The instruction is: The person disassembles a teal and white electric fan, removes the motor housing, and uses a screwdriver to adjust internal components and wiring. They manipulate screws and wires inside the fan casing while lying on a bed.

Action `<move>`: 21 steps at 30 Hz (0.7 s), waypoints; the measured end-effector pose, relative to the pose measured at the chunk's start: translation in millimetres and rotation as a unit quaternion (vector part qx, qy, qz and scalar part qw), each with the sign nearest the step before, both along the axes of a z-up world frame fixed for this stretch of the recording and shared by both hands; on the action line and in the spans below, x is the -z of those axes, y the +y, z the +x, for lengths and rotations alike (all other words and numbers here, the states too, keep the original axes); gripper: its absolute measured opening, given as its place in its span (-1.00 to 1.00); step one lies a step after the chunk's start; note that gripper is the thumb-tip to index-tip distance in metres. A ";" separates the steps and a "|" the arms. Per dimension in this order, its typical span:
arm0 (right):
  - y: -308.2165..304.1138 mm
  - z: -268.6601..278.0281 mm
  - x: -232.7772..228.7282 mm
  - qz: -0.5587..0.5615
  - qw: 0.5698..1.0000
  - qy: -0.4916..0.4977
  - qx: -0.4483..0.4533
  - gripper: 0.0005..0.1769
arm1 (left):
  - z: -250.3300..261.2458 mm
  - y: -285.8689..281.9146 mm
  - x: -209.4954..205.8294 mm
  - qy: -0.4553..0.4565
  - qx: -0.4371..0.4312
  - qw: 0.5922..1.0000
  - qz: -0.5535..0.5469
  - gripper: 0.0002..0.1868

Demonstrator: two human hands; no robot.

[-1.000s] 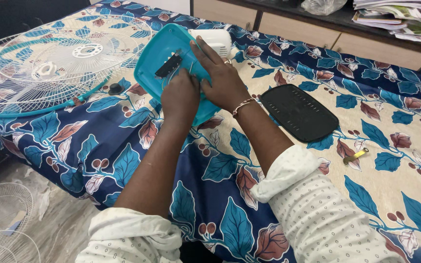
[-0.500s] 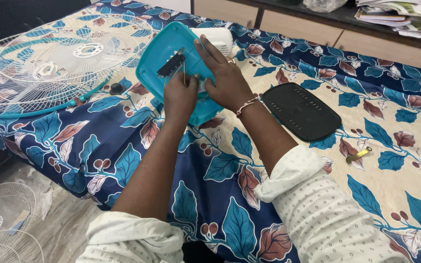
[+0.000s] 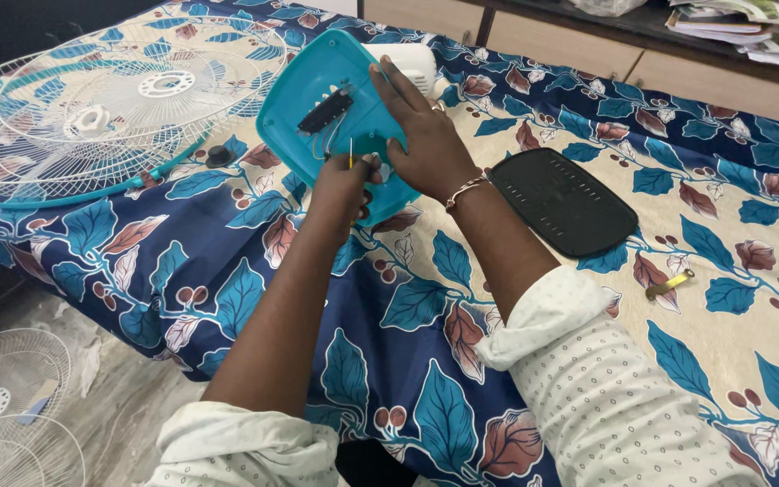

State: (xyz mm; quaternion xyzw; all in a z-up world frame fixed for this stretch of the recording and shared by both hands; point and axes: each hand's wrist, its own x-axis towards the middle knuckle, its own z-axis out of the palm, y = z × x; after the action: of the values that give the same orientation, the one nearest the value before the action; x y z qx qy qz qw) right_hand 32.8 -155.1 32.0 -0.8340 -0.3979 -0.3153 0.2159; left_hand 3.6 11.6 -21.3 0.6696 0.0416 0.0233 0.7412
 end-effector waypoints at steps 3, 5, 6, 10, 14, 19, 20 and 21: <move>-0.8 -0.1 1.6 -0.004 1.000 -0.018 0.005 0.10 | -2.0 0.1 0.9 -0.008 -0.010 1.000 0.018 -0.72; -1.1 -0.1 2.2 0.002 1.000 0.001 -0.005 0.09 | -2.2 0.4 1.4 -0.018 -0.026 0.999 0.041 -0.69; -1.8 0.3 1.5 0.005 1.000 0.010 -0.009 0.09 | -1.4 -0.3 1.6 -0.023 -0.037 0.997 0.056 -0.65; -2.4 0.6 1.1 0.000 1.000 -0.011 -0.008 0.10 | 3.5 -0.5 9.9 -0.051 -0.069 0.992 0.089 -0.72; -3.9 0.9 1.4 0.001 1.000 -0.013 -0.013 0.09 | 7.5 2.6 25.4 -0.100 -0.056 0.986 0.118 -0.77; -2.9 0.1 2.6 0.006 1.000 0.011 -0.009 0.10 | -1.3 5.0 33.7 -0.142 -0.033 0.979 0.143 -0.75; -3.2 -0.4 2.7 0.005 1.000 0.025 -0.005 0.10 | -3.9 4.9 33.1 -0.116 -0.020 0.985 0.124 -0.74; -3.9 -1.2 2.8 0.004 0.999 0.038 -0.002 0.10 | -6.8 5.5 32.2 -0.090 -0.008 0.990 0.106 -0.73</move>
State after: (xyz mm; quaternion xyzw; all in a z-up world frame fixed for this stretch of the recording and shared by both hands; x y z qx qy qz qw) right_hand 31.7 -158.9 29.2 -0.8440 -0.3893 -0.2844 0.2349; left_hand -3.1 17.1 -53.5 0.7391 -0.0231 0.0937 0.6666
